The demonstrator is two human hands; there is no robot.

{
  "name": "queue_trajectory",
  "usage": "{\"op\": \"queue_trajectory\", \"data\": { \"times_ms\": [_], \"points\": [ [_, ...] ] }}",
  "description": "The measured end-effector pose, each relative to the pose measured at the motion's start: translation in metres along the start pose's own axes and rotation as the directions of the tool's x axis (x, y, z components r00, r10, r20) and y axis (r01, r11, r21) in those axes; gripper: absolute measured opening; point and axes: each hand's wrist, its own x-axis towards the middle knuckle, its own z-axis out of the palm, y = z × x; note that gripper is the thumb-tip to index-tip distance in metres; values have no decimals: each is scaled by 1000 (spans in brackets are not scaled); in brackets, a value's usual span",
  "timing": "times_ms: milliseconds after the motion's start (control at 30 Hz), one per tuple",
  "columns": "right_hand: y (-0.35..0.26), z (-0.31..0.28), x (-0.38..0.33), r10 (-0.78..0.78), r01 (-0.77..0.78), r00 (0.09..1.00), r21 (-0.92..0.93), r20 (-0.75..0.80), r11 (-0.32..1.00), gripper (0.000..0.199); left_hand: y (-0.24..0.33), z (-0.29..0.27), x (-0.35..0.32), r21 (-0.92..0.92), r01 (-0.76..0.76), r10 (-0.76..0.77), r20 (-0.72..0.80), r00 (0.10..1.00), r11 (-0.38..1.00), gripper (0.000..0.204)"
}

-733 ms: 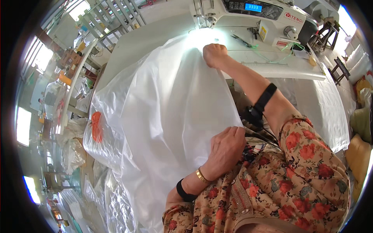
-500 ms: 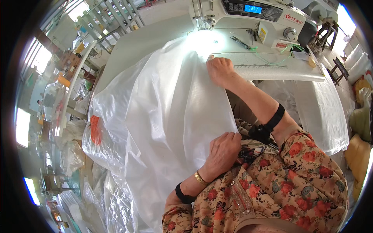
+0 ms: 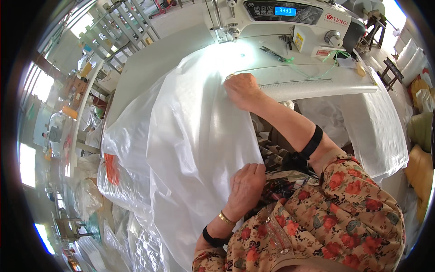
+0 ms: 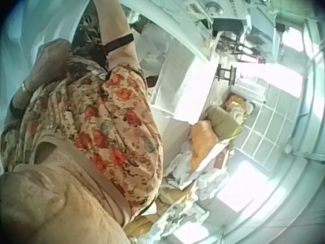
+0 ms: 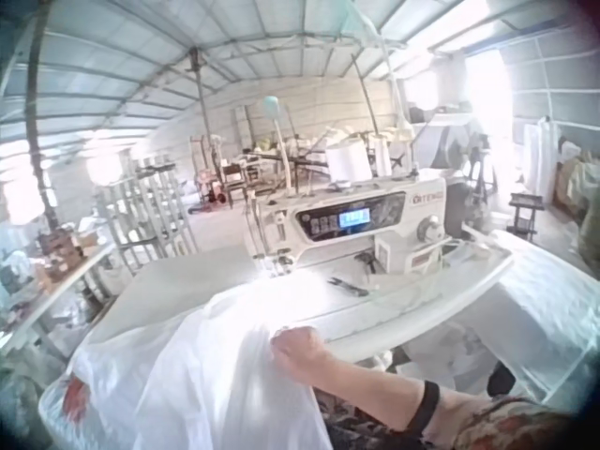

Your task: The recorder uses an industrial sewing machine to join or hem large white plastic sheets.

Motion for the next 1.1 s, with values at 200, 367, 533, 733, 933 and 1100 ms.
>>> {"op": "queue_trajectory", "data": {
  "times_ms": [200, 367, 533, 733, 933, 1100],
  "points": [
    [-2, -4, 28, -26, 26, 999, 9, 40, 1000, 6, -13, -16, 16, 46, 43, -42, -23, 999, 998, 14],
    [11, 2, 58, 47, -47, 999, 6, -1, 999, 10, -19, -20, 45, 81, 59, -55, -56, 997, 995, 15],
    [17, 5, 76, 128, -127, 991, -15, 40, 992, 18, -22, -12, 67, 156, 77, -62, -96, 993, 985, 15],
    [31, 14, 48, 196, -183, 979, 191, -55, 964, 34, -23, 4, 51, -137, 210, -227, -128, 965, 968, 10],
    [17, 23, -75, 222, -47, 938, 535, -266, 844, 44, -50, 35, -43, -815, 476, -644, 175, 745, 329, 24],
    [-4, 74, -159, 214, -106, 975, 969, 57, 223, 70, -53, 55, -89, -445, 571, -624, 35, 781, 690, 25]
  ]
}}
